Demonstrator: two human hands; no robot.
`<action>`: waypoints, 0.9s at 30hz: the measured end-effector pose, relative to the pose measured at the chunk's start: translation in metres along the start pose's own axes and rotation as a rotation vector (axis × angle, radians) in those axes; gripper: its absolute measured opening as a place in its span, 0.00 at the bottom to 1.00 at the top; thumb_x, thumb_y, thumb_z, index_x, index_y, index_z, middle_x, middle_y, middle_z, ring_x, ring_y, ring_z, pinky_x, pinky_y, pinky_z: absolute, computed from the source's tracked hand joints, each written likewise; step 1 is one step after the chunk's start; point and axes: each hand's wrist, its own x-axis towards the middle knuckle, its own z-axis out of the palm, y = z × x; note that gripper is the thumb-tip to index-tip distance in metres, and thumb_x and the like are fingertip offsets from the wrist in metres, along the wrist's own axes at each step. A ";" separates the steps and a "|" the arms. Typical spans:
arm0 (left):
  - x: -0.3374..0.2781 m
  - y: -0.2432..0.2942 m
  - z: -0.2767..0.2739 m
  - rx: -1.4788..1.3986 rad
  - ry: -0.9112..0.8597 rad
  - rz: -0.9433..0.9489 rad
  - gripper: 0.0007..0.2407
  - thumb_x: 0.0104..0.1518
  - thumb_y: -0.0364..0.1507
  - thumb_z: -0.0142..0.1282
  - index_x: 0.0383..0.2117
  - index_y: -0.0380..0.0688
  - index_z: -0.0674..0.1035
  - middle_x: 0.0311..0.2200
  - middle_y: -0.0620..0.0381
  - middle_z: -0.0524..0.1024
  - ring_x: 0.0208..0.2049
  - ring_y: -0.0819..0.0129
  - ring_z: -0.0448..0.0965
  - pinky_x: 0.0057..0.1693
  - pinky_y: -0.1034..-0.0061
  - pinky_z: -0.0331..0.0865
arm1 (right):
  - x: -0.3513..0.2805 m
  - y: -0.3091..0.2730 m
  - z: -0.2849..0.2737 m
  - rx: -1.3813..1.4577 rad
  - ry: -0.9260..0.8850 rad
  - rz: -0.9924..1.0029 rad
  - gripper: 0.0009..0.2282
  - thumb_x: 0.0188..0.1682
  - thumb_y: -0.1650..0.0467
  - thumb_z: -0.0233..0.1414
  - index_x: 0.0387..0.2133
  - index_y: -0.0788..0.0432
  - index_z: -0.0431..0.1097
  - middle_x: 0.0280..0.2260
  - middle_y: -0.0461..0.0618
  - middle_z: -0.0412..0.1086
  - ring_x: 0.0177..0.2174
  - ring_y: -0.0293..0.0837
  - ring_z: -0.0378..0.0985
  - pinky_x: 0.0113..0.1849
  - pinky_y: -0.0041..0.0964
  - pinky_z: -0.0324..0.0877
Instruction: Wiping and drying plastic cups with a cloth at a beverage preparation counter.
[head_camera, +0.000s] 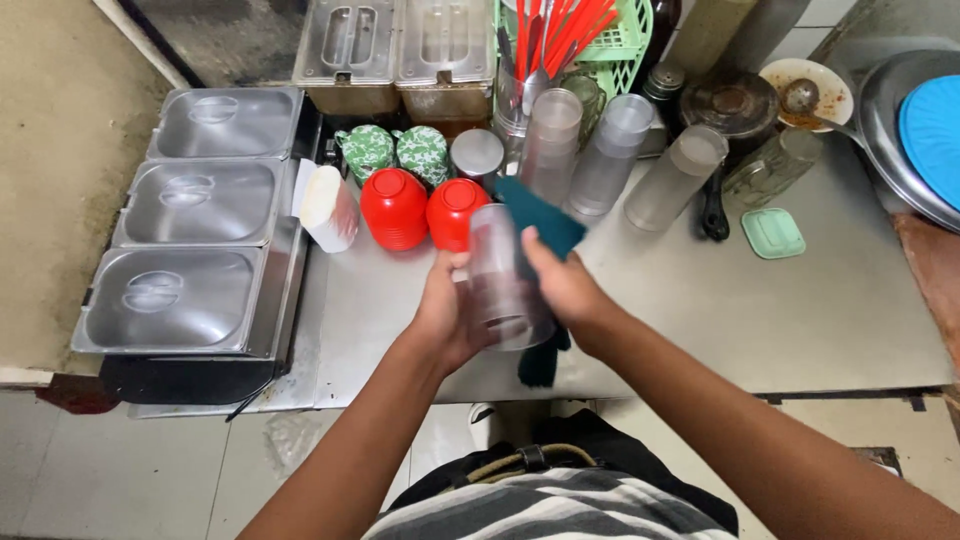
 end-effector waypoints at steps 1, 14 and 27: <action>-0.001 0.003 0.004 -0.003 0.005 0.007 0.30 0.48 0.54 0.48 0.49 0.43 0.77 0.43 0.48 0.79 0.44 0.53 0.80 0.50 0.60 0.75 | -0.003 0.004 0.002 -0.003 -0.008 -0.001 0.21 0.54 0.55 0.43 0.49 0.56 0.72 0.35 0.45 0.76 0.31 0.40 0.76 0.36 0.36 0.72; 0.016 0.012 -0.002 0.183 0.167 -0.019 0.28 0.57 0.54 0.36 0.56 0.50 0.73 0.48 0.56 0.78 0.46 0.58 0.79 0.53 0.57 0.74 | -0.003 0.013 0.012 -0.046 -0.023 -0.403 0.25 0.55 0.59 0.47 0.60 0.63 0.59 0.50 0.50 0.70 0.46 0.41 0.72 0.49 0.36 0.66; 0.022 0.002 0.014 0.376 0.101 -0.041 0.31 0.63 0.54 0.32 0.55 0.41 0.75 0.42 0.54 0.82 0.39 0.62 0.81 0.45 0.65 0.76 | 0.006 0.005 -0.017 0.410 -0.023 -0.102 0.24 0.53 0.54 0.45 0.49 0.61 0.71 0.44 0.51 0.75 0.40 0.44 0.77 0.44 0.39 0.72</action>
